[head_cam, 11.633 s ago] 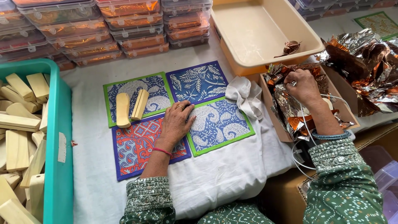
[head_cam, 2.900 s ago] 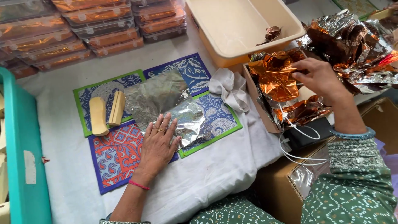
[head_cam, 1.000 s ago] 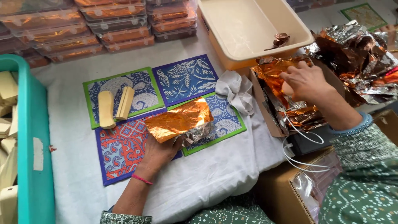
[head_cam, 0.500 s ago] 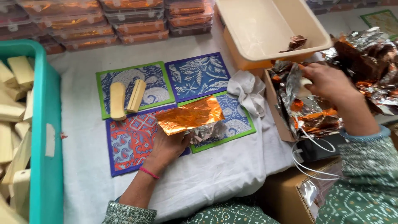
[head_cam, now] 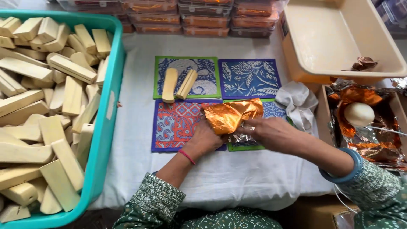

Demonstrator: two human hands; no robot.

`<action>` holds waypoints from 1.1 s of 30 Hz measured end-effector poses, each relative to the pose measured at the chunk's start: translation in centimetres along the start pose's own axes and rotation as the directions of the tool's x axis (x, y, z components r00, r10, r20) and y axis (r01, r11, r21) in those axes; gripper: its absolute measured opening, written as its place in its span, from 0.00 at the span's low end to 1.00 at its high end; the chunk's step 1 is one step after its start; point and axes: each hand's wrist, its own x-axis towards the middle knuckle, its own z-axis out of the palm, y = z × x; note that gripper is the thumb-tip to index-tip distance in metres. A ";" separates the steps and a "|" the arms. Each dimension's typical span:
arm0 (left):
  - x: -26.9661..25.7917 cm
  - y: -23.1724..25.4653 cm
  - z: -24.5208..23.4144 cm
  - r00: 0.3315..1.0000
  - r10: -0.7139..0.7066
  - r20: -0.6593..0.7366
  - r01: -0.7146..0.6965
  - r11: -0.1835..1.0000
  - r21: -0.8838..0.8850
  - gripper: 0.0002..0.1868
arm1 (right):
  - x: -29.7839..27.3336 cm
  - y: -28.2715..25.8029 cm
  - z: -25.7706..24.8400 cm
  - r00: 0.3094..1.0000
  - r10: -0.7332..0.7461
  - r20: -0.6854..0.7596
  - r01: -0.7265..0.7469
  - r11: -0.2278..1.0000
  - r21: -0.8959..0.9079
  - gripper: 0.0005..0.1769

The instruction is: The person places two copper-colored rectangular objects into a clear plastic container and closes the lid. They then wipe two wooden blocks with a white cloth and wrap them in copper foil.

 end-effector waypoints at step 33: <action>2.4 -2.3 2.4 0.997 -0.068 0.040 0.051 0.944 0.325 0.33 | 19.5 4.7 -4.4 0.825 -0.122 -0.551 0.063 0.990 -0.125 0.18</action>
